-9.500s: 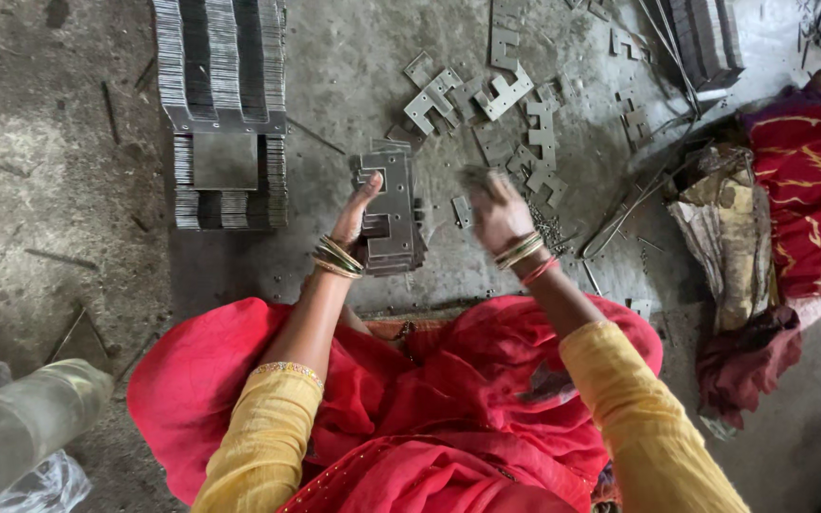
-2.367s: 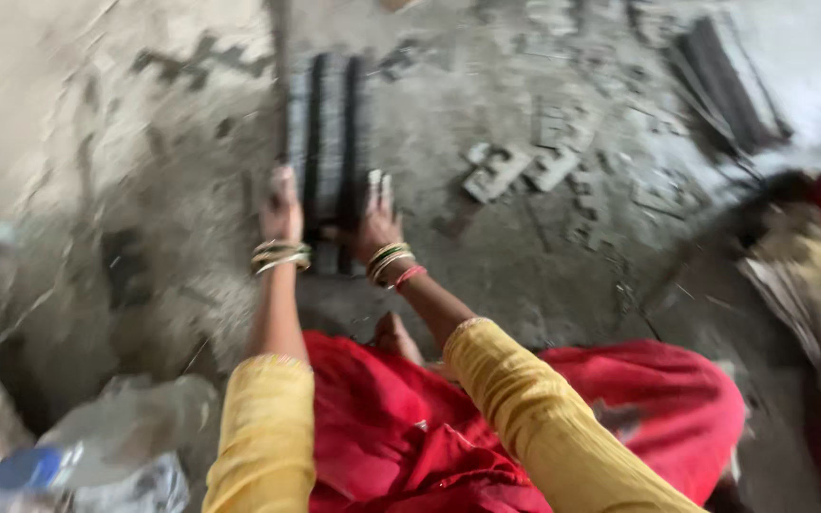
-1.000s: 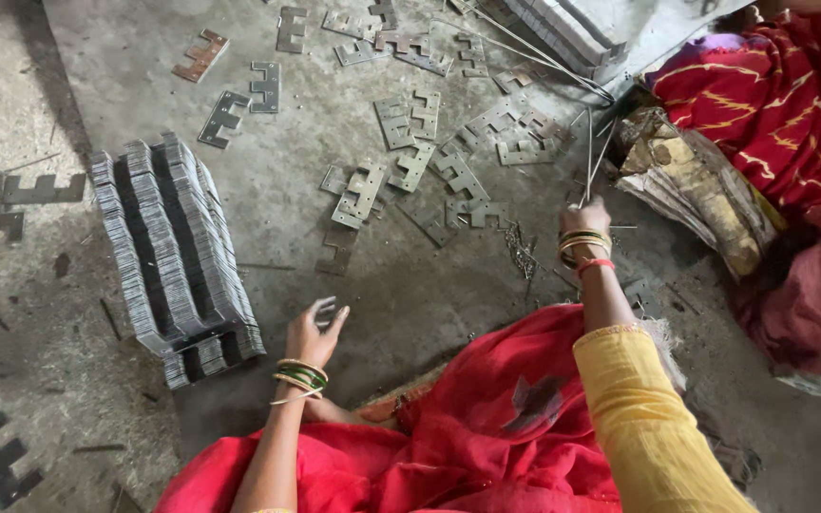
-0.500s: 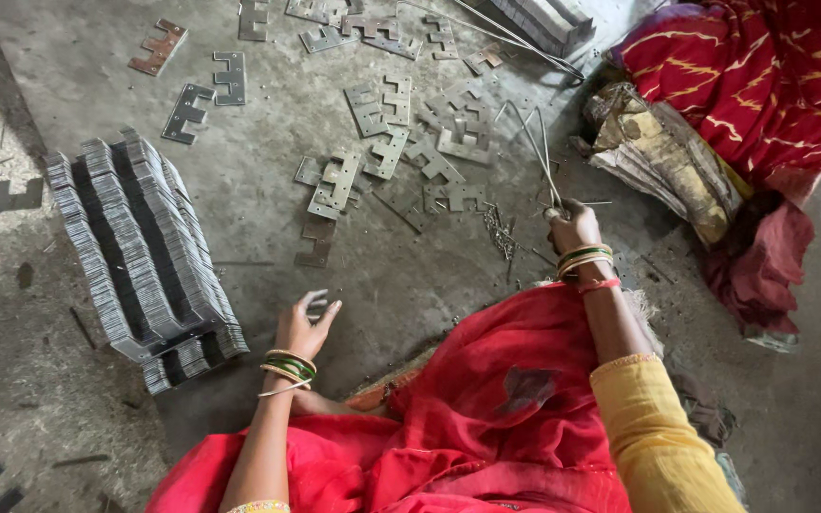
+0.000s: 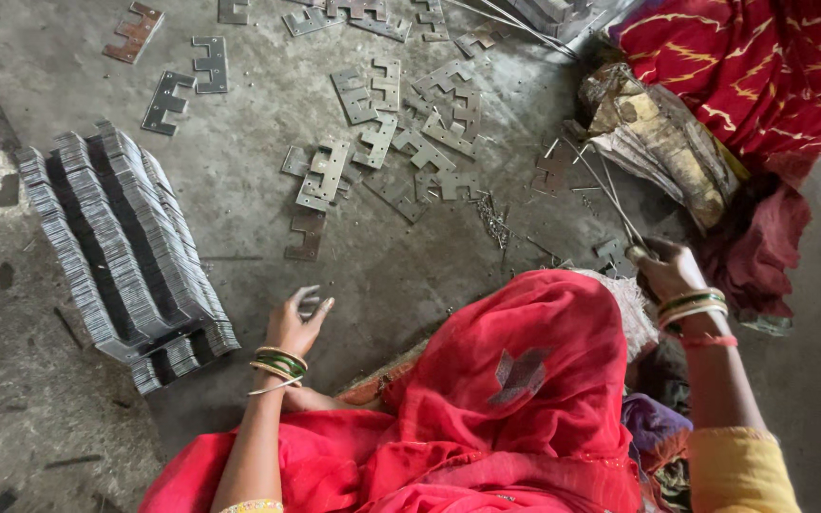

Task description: The person sits on the floor and repeatedly picks up small metal brackets from a loose pile, aligns them, and stacks them into neat columns. She occasionally uses a metal rod to sweep and gather scattered brackets before continuing to stack them.

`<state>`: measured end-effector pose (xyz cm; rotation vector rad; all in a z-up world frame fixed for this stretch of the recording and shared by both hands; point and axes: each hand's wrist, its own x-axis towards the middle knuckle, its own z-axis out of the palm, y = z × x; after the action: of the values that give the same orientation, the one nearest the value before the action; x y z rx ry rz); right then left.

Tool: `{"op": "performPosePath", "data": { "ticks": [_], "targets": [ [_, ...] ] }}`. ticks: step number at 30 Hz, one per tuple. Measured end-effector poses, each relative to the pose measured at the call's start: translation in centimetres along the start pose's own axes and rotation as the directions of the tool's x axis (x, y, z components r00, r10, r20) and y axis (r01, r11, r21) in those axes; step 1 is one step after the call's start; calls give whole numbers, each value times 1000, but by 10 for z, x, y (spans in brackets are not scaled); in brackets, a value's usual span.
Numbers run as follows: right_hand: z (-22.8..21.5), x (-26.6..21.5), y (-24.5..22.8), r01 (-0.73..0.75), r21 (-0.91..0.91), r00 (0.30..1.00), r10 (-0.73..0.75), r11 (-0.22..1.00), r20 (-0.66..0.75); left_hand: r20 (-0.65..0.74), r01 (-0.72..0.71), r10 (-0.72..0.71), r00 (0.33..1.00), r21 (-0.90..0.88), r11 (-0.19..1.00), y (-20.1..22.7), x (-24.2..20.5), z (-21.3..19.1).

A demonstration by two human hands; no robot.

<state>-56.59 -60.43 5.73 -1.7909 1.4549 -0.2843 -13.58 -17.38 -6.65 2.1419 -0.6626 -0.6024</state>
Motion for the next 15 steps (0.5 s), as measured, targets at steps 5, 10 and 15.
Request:
{"op": "performPosePath", "data": {
  "ticks": [5,10,15],
  "targets": [
    [8,-20,-25,-33,23,992,30,999,124,3,-58,58,998,-6,998,1,1,3],
    [47,-32,-76,76,-99,962,-47,992,267,-20,-76,76,997,7,997,3,-1,1],
    [71,-42,-103,227,-105,927,-182,968,327,-28,-69,70,997,18,997,7,-2,-1]
  ]
}}
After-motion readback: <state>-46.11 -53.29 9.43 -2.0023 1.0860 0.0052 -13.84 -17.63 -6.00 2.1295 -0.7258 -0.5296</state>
